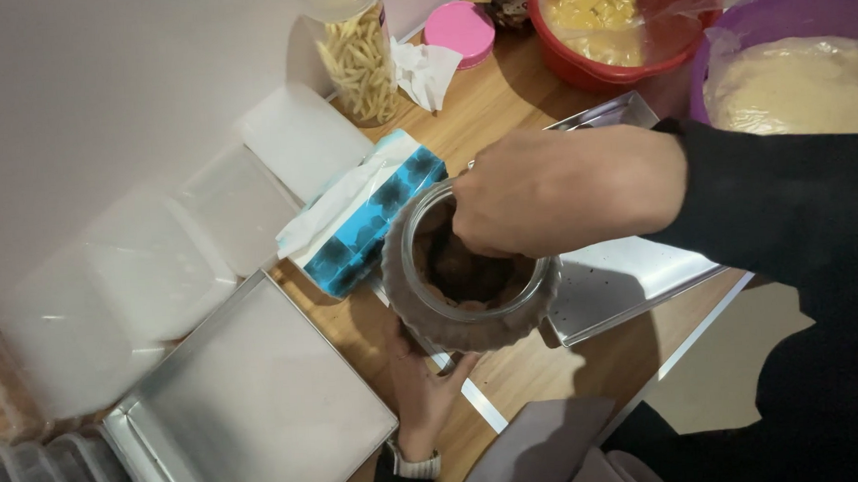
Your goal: Picking chocolate cookies from a large plastic jar and arranging them in rows on a metal baking tray.
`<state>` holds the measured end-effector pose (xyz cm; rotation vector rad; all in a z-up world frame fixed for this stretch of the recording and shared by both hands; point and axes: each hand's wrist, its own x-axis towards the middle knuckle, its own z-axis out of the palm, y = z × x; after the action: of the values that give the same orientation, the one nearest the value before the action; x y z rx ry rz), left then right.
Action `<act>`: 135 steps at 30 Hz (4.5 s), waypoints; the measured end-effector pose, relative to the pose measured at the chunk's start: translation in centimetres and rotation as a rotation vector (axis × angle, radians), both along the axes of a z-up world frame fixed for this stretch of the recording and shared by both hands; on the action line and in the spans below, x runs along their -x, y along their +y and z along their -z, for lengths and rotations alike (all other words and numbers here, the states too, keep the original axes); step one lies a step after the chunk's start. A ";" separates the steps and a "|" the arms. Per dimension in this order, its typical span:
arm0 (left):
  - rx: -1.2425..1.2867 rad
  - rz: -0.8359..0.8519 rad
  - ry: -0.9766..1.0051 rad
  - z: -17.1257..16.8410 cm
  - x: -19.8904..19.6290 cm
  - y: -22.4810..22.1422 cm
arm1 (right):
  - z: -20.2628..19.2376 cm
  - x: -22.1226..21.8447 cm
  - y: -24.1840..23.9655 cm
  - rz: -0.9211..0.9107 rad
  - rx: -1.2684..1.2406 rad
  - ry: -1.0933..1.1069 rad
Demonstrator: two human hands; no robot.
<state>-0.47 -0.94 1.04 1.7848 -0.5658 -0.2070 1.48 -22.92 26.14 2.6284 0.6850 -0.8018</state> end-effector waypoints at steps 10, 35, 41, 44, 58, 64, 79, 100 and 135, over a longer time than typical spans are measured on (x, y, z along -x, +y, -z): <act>-0.037 -0.018 0.101 0.5 0.2 0.0 | 1.0 0.6 -0.5 -0.097 0.023 -0.087; -0.108 0.009 0.082 0.3 -0.1 0.1 | 7.4 3.7 -10.9 0.331 -0.720 -0.584; -0.019 0.010 0.287 -1.2 -0.1 -0.3 | 17.5 5.4 -11.6 0.517 -0.697 -0.456; 0.018 0.015 0.273 -2.2 -0.2 -0.6 | 20.8 6.5 -11.7 0.564 -0.688 -0.428; -0.051 -0.030 0.362 -2.6 -0.3 -0.8 | 24.1 7.9 -10.0 0.508 -0.430 -0.503; 0.080 0.022 0.247 -2.8 -0.5 -0.7 | 19.7 8.9 -11.0 0.604 -0.748 -0.513; 0.002 0.063 0.027 -0.6 -0.2 0.1 | 20.5 10.6 -13.2 1.179 -1.704 -0.288; -0.027 0.038 -0.079 0.6 -0.4 0.6 | 14.9 9.7 -7.1 0.981 -1.421 -0.906; -0.171 -0.028 -0.182 0.5 -0.5 1.0 | 3.7 2.5 -1.9 -0.050 -0.286 -0.357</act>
<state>0.06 0.09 0.50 1.9892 -0.6680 -0.0749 -0.98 -24.79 22.49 2.8846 0.8059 -0.2183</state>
